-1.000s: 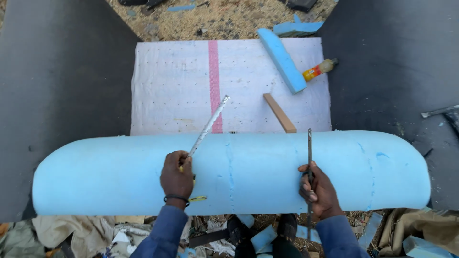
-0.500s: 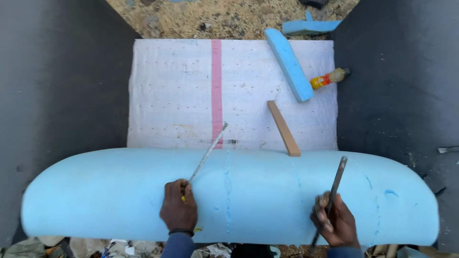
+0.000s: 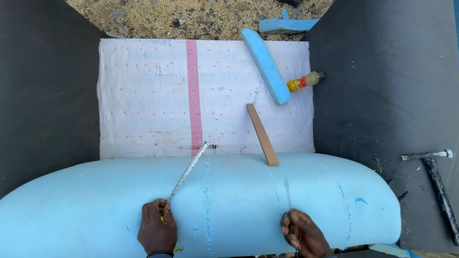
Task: The person measures and marks a large light-blue foam cylinder using a tape measure and a metal rod, then uses a wooden straightedge to guide the rod for scoring straight lines along the foam. The person repeats measuring and scoring actions across different sections of the foam.
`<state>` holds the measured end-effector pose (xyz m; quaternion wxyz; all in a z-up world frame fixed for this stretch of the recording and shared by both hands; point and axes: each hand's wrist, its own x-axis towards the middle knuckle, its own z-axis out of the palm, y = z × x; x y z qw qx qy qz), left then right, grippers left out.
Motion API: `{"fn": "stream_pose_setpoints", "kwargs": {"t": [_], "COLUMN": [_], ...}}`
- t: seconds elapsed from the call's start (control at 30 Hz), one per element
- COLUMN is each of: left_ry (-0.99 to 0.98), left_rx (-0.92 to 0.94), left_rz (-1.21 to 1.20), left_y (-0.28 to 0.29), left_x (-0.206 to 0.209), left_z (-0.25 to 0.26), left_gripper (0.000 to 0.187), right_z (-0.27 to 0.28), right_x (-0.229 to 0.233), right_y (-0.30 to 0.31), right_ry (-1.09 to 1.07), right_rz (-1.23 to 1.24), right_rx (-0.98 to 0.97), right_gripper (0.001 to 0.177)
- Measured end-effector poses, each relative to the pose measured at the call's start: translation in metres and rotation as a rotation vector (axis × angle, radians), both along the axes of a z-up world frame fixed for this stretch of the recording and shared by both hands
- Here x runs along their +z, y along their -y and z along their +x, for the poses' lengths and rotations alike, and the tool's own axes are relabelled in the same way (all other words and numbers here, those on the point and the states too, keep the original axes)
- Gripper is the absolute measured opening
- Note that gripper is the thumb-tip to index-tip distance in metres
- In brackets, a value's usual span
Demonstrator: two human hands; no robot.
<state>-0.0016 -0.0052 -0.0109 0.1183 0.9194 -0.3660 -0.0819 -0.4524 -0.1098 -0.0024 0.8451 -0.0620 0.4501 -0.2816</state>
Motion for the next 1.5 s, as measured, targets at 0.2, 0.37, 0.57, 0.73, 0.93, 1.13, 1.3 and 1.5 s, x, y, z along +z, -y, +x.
{"fn": "stream_pose_setpoints", "kwargs": {"t": [0.2,0.37,0.57,0.73,0.93,1.13,1.3,1.5], "left_ry": [-0.058,-0.11,-0.192,-0.505,-0.731,-0.597,-0.676,-0.682], "left_rx": [0.014,-0.004,-0.029,-0.11,-0.352,-0.561,-0.576,-0.596], "left_rz": [0.013,-0.019,-0.053,-0.083,-0.087,0.126,0.394,0.438], "left_y": [0.005,0.004,0.004,-0.002,0.032,0.086,0.119,0.129], "left_x": [0.001,0.009,0.027,0.043,0.081,0.028,0.023,0.003], "left_z": [-0.001,0.002,0.008,0.04,0.158,0.291,0.309,0.301], "left_gripper": [0.02,0.019,0.016,0.015,0.01,0.006,0.004,0.006], "right_z": [0.042,0.156,0.196,0.26,0.25,0.378,0.412,0.423], "right_x": [0.045,0.198,0.242,0.283,0.153,0.189,0.173,0.146], "right_y": [-0.025,0.037,0.056,0.065,-0.01,-0.027,-0.044,-0.045], "right_ry": [-0.368,-0.799,-0.921,-0.737,-0.876,-1.424,-1.426,-1.473], "right_rz": [0.241,0.135,-0.12,0.106,-0.177,-0.362,-0.247,-0.357], "right_rx": [0.236,0.028,-0.202,-0.226,-0.313,-0.098,0.006,-0.045], "right_gripper": [0.045,0.072,0.032,0.058,0.042,0.044,0.041,0.042]}}
